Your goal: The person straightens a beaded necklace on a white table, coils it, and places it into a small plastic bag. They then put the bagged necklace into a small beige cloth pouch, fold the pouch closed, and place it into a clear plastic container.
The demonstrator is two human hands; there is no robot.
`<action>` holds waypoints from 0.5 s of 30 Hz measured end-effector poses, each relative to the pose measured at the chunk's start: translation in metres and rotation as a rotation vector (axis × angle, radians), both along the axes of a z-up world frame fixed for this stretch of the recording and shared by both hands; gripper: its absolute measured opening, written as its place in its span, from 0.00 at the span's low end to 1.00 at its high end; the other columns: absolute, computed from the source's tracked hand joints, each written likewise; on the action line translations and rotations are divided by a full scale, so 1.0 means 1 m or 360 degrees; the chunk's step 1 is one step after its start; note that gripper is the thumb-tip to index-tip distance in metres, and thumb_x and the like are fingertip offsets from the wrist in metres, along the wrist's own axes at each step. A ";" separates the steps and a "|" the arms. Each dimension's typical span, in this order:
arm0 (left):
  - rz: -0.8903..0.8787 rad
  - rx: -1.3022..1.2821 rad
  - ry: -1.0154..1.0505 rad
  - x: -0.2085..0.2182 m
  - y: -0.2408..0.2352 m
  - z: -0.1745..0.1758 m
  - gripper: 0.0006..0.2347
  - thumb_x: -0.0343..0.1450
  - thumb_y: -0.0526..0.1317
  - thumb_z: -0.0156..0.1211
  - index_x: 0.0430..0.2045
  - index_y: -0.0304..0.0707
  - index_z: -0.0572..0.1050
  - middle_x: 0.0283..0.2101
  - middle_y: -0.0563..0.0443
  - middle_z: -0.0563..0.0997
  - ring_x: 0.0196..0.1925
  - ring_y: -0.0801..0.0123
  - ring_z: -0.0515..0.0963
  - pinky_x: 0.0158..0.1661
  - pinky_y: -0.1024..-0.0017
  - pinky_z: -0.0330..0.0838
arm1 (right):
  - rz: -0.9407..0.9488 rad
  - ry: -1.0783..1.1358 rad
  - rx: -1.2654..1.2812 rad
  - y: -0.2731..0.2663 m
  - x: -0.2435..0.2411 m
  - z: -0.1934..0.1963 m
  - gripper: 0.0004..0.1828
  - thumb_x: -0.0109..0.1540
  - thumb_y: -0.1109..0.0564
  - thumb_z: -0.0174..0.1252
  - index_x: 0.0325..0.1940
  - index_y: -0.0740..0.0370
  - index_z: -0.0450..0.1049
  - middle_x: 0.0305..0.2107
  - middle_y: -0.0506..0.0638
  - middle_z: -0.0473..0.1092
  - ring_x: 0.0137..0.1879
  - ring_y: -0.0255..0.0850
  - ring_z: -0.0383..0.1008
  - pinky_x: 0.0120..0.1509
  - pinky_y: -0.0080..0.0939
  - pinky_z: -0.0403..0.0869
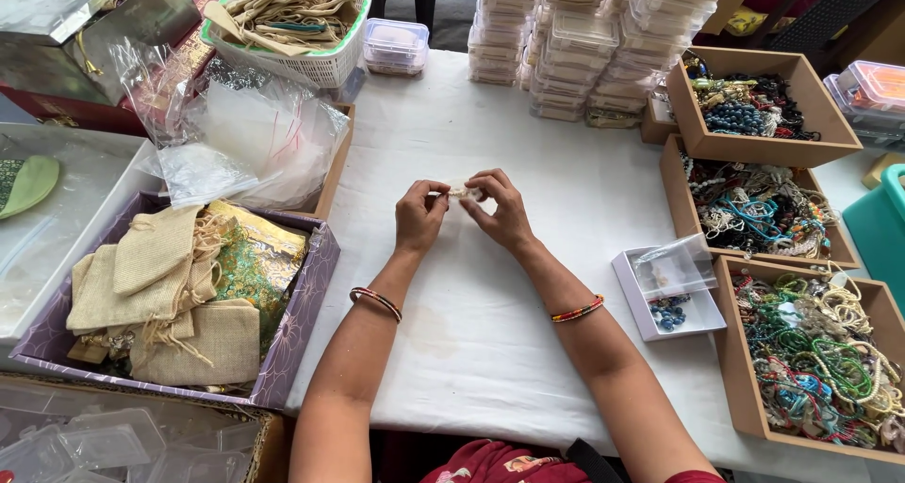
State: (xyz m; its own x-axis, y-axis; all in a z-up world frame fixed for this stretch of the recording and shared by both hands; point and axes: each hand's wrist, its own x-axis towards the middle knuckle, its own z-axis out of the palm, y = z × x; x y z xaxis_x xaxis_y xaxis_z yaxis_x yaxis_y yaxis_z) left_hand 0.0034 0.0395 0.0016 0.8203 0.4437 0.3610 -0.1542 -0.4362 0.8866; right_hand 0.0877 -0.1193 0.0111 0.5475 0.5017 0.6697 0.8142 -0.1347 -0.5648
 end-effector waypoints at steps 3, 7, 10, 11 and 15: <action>-0.0037 -0.0033 -0.0373 -0.003 0.001 0.005 0.03 0.72 0.32 0.62 0.36 0.35 0.80 0.39 0.52 0.83 0.36 0.73 0.85 0.37 0.75 0.81 | 0.0161 -0.0170 0.0112 -0.002 -0.011 0.022 0.19 0.55 0.62 0.71 0.48 0.64 0.75 0.44 0.53 0.71 0.42 0.40 0.75 0.44 0.36 0.78; -0.0135 -0.0017 -0.0582 -0.020 -0.005 0.041 0.10 0.69 0.33 0.64 0.43 0.34 0.77 0.42 0.49 0.80 0.37 0.71 0.81 0.34 0.74 0.76 | -0.0008 -0.0054 0.0229 -0.001 0.007 -0.011 0.09 0.64 0.65 0.66 0.44 0.55 0.77 0.37 0.46 0.75 0.39 0.34 0.77 0.40 0.29 0.76; -0.0119 0.0415 -0.0628 -0.007 0.001 0.014 0.23 0.63 0.37 0.71 0.51 0.25 0.74 0.43 0.41 0.80 0.40 0.60 0.75 0.34 0.70 0.73 | -0.0108 0.0114 0.0392 -0.001 0.009 -0.015 0.07 0.65 0.66 0.66 0.44 0.59 0.77 0.32 0.45 0.75 0.32 0.34 0.69 0.36 0.28 0.67; -0.0310 0.0088 -0.0288 0.004 0.005 -0.008 0.16 0.67 0.39 0.70 0.45 0.31 0.77 0.39 0.46 0.83 0.38 0.67 0.79 0.35 0.73 0.75 | 0.0094 0.0563 0.0541 -0.001 0.010 -0.014 0.06 0.66 0.63 0.65 0.47 0.59 0.77 0.32 0.43 0.73 0.34 0.31 0.69 0.38 0.28 0.69; -0.0591 -0.0446 -0.0130 0.017 0.009 -0.029 0.13 0.72 0.46 0.66 0.44 0.39 0.78 0.36 0.54 0.85 0.38 0.77 0.83 0.38 0.76 0.79 | 0.0458 0.1327 0.0440 -0.003 0.010 -0.002 0.16 0.62 0.53 0.62 0.53 0.55 0.74 0.37 0.39 0.74 0.43 0.28 0.72 0.50 0.30 0.73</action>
State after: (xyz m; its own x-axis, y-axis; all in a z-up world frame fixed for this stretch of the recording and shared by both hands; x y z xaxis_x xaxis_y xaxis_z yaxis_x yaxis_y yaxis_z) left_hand 0.0206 0.0487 -0.0273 0.9157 0.2152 0.3393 -0.3289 -0.0836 0.9407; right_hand 0.0977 -0.1222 0.0093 0.7854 0.5742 0.2313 0.1111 0.2369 -0.9652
